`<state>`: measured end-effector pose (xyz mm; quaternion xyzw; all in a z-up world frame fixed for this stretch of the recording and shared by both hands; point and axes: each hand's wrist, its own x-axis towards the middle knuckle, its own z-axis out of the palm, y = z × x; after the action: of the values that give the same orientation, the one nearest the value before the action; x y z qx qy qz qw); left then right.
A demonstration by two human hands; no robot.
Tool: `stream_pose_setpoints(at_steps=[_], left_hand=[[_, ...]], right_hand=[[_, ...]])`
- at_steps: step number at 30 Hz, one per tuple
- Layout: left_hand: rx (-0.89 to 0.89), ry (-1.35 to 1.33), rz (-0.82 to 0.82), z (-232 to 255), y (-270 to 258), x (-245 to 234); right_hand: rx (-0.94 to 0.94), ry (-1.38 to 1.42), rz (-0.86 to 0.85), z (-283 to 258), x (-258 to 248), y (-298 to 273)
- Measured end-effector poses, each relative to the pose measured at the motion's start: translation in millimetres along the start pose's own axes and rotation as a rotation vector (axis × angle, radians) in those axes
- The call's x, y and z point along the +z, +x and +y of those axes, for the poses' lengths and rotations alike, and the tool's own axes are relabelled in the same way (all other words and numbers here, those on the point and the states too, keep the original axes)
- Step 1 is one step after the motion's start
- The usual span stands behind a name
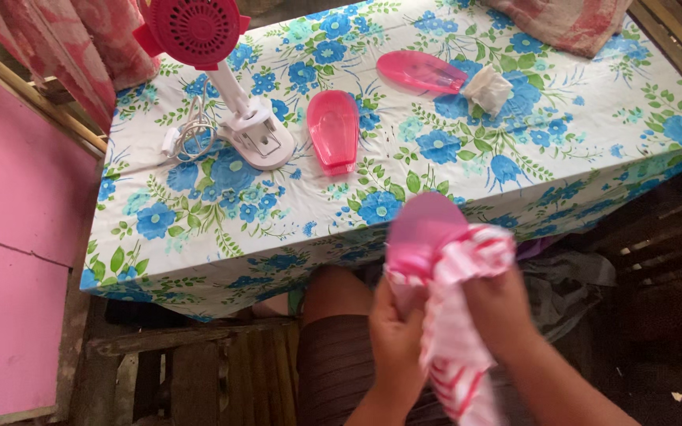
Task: The person wipes each pink fan blade with a red-and-white striped cloth, then attaches the blades one by one to the fan hub and secures them. The fan base remains on the table throughout.
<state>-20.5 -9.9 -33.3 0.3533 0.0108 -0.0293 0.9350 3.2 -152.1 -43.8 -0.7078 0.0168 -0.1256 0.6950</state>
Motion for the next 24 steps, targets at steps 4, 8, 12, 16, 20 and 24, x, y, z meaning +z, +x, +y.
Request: stream_pose_setpoints(at_steps=[4,8,12,16,20,24], left_hand=[[0.242,0.271,0.141,10.4,22.5,0.7],[0.196,0.441,0.134,20.6,14.4,17.0],[0.453,0.674,-0.041,25.4,-0.6,27.0],[0.407,0.833,-0.07,34.0,-3.4,18.7],[0.058,0.769,-0.18,43.6,-10.6,14.0],[0.141,0.96,-0.348,58.9,-12.2,12.1]], right_hand=[[-0.401,-0.288,-0.237,-0.6,20.3,-33.0],[-0.214,-0.157,-0.168,16.2,12.1,-40.5],[-0.019,0.188,-0.09,41.8,-1.0,-34.1],[-0.063,0.348,-0.154,43.1,-6.8,-28.1],[-0.098,0.532,-0.109,7.7,-13.4,-4.0],[-0.064,0.248,-0.094,-32.0,-19.9,32.4]])
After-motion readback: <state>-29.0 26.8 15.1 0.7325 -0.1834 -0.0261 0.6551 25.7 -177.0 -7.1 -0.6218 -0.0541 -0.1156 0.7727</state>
